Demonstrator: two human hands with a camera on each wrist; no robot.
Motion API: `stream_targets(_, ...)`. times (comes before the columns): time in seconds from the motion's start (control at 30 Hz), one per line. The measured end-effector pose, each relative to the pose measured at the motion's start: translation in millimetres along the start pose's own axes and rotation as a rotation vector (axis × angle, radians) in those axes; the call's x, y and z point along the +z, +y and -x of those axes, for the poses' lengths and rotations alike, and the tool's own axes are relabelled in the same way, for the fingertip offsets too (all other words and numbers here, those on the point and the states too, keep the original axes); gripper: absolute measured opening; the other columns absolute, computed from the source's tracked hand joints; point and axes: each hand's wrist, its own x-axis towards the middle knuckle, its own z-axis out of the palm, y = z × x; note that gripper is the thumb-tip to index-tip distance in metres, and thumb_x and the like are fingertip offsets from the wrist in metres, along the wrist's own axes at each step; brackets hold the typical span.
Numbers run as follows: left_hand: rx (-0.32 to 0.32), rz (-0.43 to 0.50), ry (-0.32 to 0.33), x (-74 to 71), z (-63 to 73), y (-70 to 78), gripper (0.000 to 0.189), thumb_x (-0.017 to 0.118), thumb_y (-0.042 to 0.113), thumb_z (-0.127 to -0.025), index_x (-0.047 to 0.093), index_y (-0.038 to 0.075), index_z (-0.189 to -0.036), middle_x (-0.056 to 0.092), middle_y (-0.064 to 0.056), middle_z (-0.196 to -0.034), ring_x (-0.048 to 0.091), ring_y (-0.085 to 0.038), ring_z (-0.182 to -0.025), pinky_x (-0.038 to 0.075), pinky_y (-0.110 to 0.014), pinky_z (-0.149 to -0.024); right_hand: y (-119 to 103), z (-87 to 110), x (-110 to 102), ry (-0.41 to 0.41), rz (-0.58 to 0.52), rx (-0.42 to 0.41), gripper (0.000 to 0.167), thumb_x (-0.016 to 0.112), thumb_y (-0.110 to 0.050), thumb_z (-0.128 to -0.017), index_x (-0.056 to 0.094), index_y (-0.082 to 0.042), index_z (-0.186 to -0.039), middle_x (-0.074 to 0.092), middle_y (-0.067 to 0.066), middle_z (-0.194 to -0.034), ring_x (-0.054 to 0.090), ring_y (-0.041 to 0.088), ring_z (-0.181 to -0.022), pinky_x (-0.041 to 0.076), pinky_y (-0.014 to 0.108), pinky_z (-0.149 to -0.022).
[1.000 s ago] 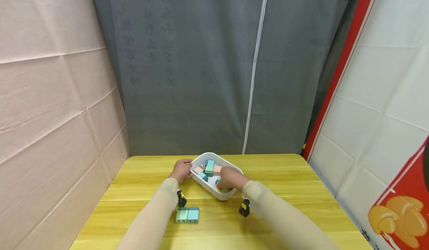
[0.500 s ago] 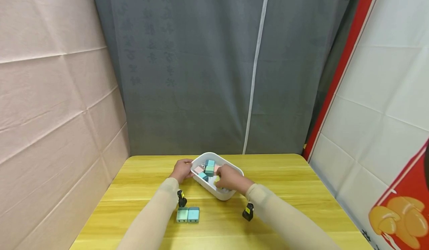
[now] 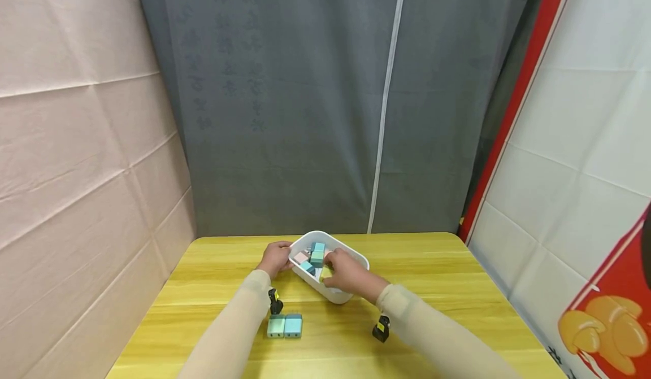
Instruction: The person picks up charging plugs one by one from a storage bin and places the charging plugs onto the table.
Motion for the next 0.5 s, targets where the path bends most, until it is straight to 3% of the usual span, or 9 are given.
stream_targets(0.37, 0.008, -0.002, -0.007, 0.5, -0.5, -0.2, 0.039, 0.052, 0.008, -0.113, 0.066, 0.0, -0.149, 0.064, -0.029, -0.142, 0.069, -0.02, -0.084, 0.067, -0.038, -0.084, -14, 8.5, 2, 0.028, 0.094, -0.132, 0.045, 0.095, -0.022, -0.083, 0.079, -0.006, -0.122, 0.06, -0.004, -0.103, 0.053, 0.012, -0.094, 0.052, 0.031, -0.086)
stream_targets(0.5, 0.012, -0.004, -0.011, 0.1, 0.1, -0.6, 0.039, 0.052, 0.008, -0.113, 0.066, 0.0, -0.149, 0.064, -0.029, -0.143, 0.069, -0.02, -0.086, 0.067, -0.039, -0.086, -20, 11.7, 4, 0.016, 0.082, -0.14, 0.044, 0.094, -0.021, -0.084, 0.079, -0.007, -0.124, 0.059, -0.006, -0.102, 0.051, 0.011, -0.094, 0.048, 0.031, -0.085)
